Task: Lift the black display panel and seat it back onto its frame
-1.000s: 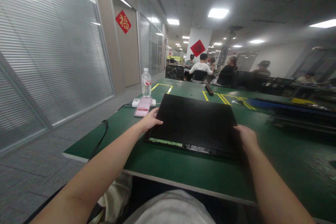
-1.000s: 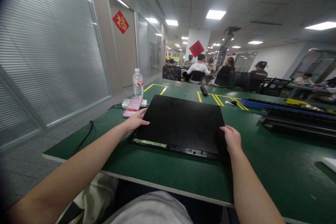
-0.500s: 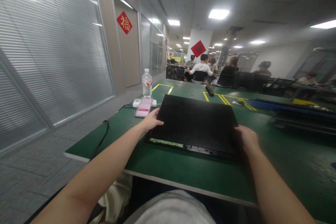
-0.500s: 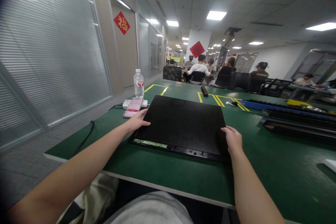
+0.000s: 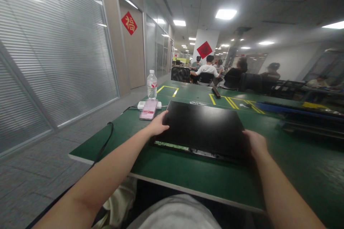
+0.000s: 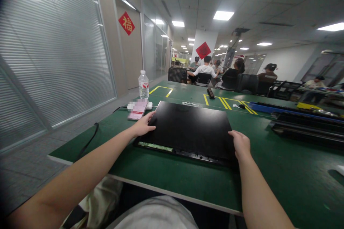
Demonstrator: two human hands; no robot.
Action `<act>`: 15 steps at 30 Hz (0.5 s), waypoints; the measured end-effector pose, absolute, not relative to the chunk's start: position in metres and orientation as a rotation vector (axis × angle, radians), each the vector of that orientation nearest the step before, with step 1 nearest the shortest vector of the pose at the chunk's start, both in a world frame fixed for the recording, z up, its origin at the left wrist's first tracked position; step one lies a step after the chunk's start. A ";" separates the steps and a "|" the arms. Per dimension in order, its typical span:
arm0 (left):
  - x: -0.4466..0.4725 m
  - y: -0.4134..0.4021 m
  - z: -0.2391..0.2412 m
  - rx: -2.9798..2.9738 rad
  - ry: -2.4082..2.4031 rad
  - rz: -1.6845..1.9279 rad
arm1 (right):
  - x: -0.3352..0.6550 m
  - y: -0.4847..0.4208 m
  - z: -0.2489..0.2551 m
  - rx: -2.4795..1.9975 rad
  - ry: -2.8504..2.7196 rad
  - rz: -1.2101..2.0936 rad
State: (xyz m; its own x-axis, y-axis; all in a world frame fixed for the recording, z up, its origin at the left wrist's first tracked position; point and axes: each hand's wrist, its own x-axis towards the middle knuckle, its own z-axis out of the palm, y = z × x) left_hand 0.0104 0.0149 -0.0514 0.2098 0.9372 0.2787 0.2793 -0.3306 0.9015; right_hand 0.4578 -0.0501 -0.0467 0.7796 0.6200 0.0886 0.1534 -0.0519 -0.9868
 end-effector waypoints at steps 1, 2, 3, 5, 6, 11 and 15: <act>0.010 0.015 -0.051 1.781 1.156 1.131 | 0.459 -0.050 -0.047 -1.610 -0.634 0.422; 0.010 0.014 -0.051 1.806 1.172 1.119 | 0.459 -0.049 -0.048 -1.609 -0.640 0.422; 0.010 0.014 -0.050 1.830 1.186 1.106 | 0.460 -0.049 -0.049 -1.602 -0.650 0.416; 0.010 0.014 -0.049 1.874 1.204 1.079 | 0.462 -0.047 -0.050 -1.584 -0.684 0.386; 0.010 0.014 -0.049 1.891 1.208 1.072 | 0.462 -0.047 -0.051 -1.578 -0.700 0.364; 0.009 0.017 -0.053 1.936 1.174 1.088 | 0.462 -0.047 -0.050 -1.597 -0.699 0.332; 0.008 0.019 -0.057 1.939 1.093 1.121 | 0.461 -0.049 -0.049 -1.617 -0.711 0.315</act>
